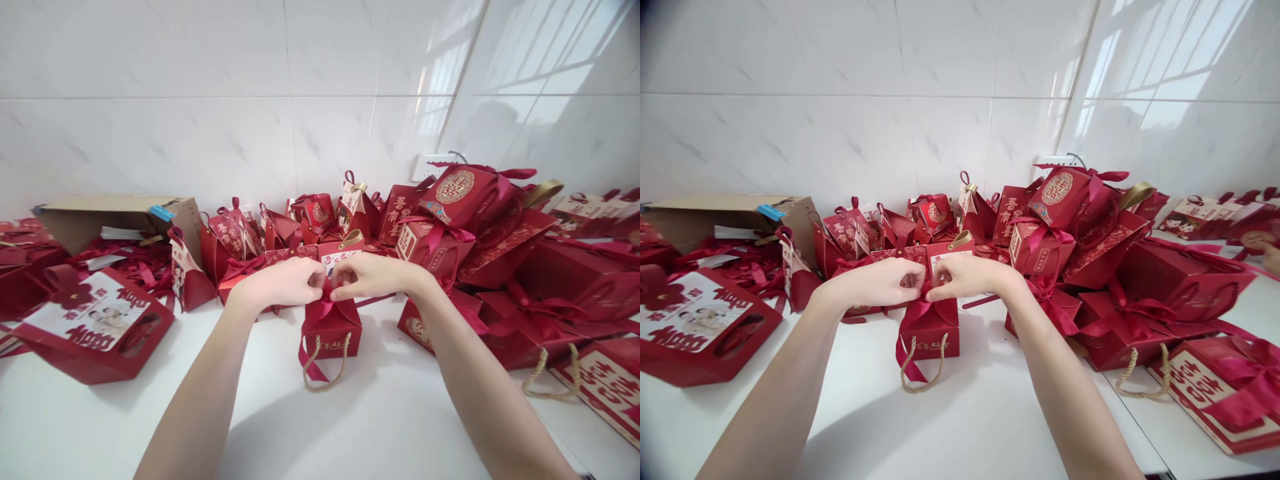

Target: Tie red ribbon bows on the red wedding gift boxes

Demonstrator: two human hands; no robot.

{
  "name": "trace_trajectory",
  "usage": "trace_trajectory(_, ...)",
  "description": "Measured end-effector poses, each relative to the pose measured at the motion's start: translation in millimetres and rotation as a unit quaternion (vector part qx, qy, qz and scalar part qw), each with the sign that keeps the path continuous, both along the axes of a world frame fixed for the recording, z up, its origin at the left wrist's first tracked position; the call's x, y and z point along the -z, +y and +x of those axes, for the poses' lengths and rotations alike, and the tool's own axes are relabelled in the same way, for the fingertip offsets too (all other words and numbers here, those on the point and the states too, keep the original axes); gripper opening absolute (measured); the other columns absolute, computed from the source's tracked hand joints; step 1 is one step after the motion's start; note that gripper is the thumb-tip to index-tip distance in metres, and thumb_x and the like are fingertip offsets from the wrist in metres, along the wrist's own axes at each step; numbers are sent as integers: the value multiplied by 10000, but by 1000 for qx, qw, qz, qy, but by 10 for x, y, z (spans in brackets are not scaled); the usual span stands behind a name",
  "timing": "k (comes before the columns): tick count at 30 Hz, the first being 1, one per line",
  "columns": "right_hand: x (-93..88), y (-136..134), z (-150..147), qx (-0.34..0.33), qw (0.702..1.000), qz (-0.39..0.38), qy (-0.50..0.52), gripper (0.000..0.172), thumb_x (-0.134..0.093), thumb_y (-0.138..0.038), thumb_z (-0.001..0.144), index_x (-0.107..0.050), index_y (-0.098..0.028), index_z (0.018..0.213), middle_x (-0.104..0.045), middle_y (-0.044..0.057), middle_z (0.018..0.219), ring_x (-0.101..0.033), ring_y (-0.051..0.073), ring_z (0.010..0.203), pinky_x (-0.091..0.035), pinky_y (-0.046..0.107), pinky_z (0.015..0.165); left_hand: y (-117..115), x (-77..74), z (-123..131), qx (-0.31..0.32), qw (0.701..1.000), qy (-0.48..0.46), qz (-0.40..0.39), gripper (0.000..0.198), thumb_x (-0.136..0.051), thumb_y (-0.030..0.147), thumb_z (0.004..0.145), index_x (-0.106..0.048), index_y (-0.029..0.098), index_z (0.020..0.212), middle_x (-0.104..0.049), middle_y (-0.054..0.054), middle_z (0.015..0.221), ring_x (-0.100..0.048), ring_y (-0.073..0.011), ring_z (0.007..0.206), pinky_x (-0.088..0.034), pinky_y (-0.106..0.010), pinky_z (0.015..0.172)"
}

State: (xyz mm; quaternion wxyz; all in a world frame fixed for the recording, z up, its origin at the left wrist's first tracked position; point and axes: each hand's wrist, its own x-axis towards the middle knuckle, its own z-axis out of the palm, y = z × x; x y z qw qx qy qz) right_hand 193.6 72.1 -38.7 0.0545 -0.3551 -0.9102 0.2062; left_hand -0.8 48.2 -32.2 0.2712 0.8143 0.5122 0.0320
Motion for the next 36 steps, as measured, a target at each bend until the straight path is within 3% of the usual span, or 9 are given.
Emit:
trace_trajectory(4, 26, 8, -25, -19, 1000, 8, 0, 162, -516, -268, 792, -622, -154, 747, -585, -6, 682, -485, 106, 590, -328, 225, 541, -12, -32, -12, -10, 999, 28, 23, 38, -500, 218, 668, -469, 209, 687, -560, 6, 625, -530, -138, 480, -334, -239, 419)
trace_trajectory(9, -48, -33, 38, 18, 1000, 7, 23, 191, -489, -274, 814, -627, -141, 815, -599, 2, 734, -483, 107, 607, -334, 222, 541, -15, -36, -1, -25, 997, 71, 18, 61, -495, 264, 666, -479, 208, 683, -588, 0, 619, -547, -149, 498, -333, -239, 403)
trace_trajectory(14, -67, -58, 6, -27, 998, -8, 58, 159, -488, -223, 811, -622, -146, 849, -602, 12, 791, -508, 117, 679, -374, 226, 611, 5, 40, 57, -32, 997, 65, 2, 143, -479, 351, 721, -461, 213, 757, -592, -12, 641, -545, -157, 438, -344, -246, 360)
trace_trajectory(17, -69, -62, 12, -38, 998, -17, 47, 123, -514, -247, 801, -592, -153, 800, -560, -8, 743, -475, 107, 639, -357, 227, 580, 27, 62, 63, -34, 995, 81, 48, 87, -445, 290, 734, -468, 206, 736, -608, -32, 670, -567, -165, 474, -353, -250, 394)
trace_trajectory(22, -99, -86, 47, -30, 997, -39, 52, 219, -562, -315, 784, -470, -174, 644, -444, -49, 642, -393, 81, 562, -322, 218, 525, 61, 47, 48, -84, 972, 102, 193, 93, -436, 236, 744, -516, 193, 724, -638, -67, 737, -599, -200, 630, -373, -268, 517)
trace_trajectory(29, -106, -138, 61, -71, 982, -88, 154, 142, -612, -192, 723, -483, -176, 666, -471, -46, 688, -439, 77, 604, -359, 205, 552, 43, -18, 32, -155, 943, -34, 291, 239, -331, 249, 844, -498, 193, 681, -568, -19, 633, -502, -158, 551, -324, -266, 534)
trace_trajectory(36, -82, -152, 64, -54, 926, -204, 313, 80, -646, -186, 747, -575, -165, 776, -580, -34, 676, -502, 71, 552, -401, 199, 509, 51, -87, -34, -227, 885, -181, 364, 271, -397, 320, 848, -382, 196, 607, -440, 36, 505, -409, -110, 469, -278, -256, 515)
